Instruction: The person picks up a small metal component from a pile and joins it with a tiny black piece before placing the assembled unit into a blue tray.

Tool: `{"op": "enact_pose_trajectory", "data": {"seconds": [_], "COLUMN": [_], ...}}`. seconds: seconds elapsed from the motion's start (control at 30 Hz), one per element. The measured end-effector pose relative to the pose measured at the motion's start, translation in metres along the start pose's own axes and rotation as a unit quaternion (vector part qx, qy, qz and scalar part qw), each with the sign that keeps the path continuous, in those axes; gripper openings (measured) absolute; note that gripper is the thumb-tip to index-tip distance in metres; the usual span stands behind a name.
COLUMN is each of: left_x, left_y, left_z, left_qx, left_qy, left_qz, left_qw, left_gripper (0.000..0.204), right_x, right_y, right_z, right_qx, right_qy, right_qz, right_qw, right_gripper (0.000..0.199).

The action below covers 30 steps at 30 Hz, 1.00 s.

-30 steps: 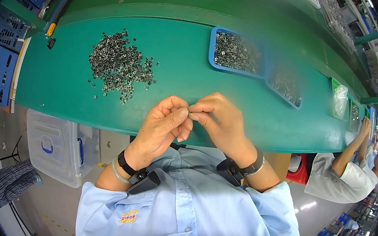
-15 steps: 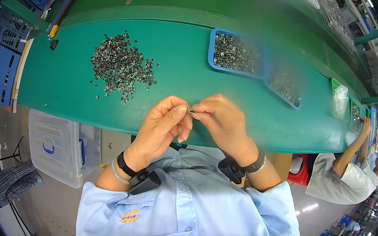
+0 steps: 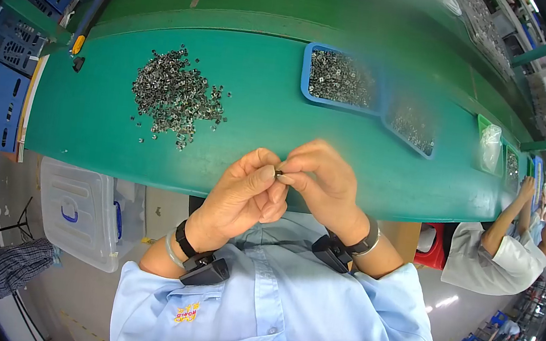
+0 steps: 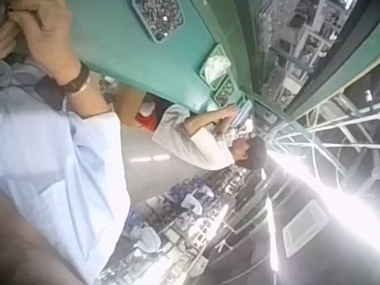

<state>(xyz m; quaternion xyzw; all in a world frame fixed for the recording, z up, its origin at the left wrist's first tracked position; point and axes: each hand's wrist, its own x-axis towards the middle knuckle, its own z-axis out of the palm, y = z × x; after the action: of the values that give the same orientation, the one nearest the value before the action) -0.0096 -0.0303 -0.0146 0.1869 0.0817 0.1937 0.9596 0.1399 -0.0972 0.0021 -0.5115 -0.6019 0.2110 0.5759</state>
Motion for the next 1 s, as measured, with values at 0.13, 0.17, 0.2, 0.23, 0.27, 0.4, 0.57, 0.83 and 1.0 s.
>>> {"op": "enact_pose_trajectory", "data": {"seconds": [0.13, 0.17, 0.2, 0.23, 0.27, 0.4, 0.57, 0.83, 1.0], "left_x": [-0.001, -0.001, -0.001, -0.001, -0.001, -0.002, -0.002, 0.0, -0.001], "left_y": [0.005, 0.008, 0.01, 0.012, 0.014, 0.015, 0.015, 0.014, 0.014], "left_z": [0.001, 0.001, 0.001, 0.0, -0.002, -0.002, 0.003, 0.001, 0.0], "left_qx": [0.039, 0.059, 0.079, 0.079, 0.095, 0.122, 0.085, 0.115, 0.149], "left_qy": [0.002, 0.01, 0.017, 0.018, 0.027, 0.046, 0.049, 0.045, 0.049], "left_qz": [-0.002, -0.007, -0.011, -0.012, -0.014, -0.014, -0.009, -0.024, -0.023], "left_qw": [0.999, 0.998, 0.997, 0.997, 0.995, 0.991, 0.995, 0.992, 0.987], "left_gripper": [0.017, 0.017, 0.017, 0.017, 0.017, 0.017, 0.017, 0.018, 0.018], "right_x": [0.003, 0.003, 0.004, 0.004, 0.004, 0.003, 0.003, 0.001, -0.003], "right_y": [-0.002, -0.001, 0.0, 0.0, 0.001, 0.004, 0.005, 0.008, 0.009], "right_z": [-0.001, -0.001, -0.001, -0.001, -0.001, -0.001, -0.002, -0.005, -0.004], "right_qx": [-0.011, -0.021, -0.032, -0.043, -0.043, -0.058, -0.064, -0.084, -0.082], "right_qy": [-0.022, -0.023, -0.024, -0.024, -0.024, -0.027, -0.033, -0.028, -0.028], "right_qz": [0.001, -0.005, -0.011, -0.017, -0.017, -0.015, -0.027, -0.033, -0.028], "right_qw": [1.0, 0.999, 0.999, 0.999, 0.999, 0.998, 0.997, 0.995, 0.996], "right_gripper": [0.014, 0.013, 0.013, 0.013, 0.013, 0.013, 0.014, 0.017, 0.017]}}
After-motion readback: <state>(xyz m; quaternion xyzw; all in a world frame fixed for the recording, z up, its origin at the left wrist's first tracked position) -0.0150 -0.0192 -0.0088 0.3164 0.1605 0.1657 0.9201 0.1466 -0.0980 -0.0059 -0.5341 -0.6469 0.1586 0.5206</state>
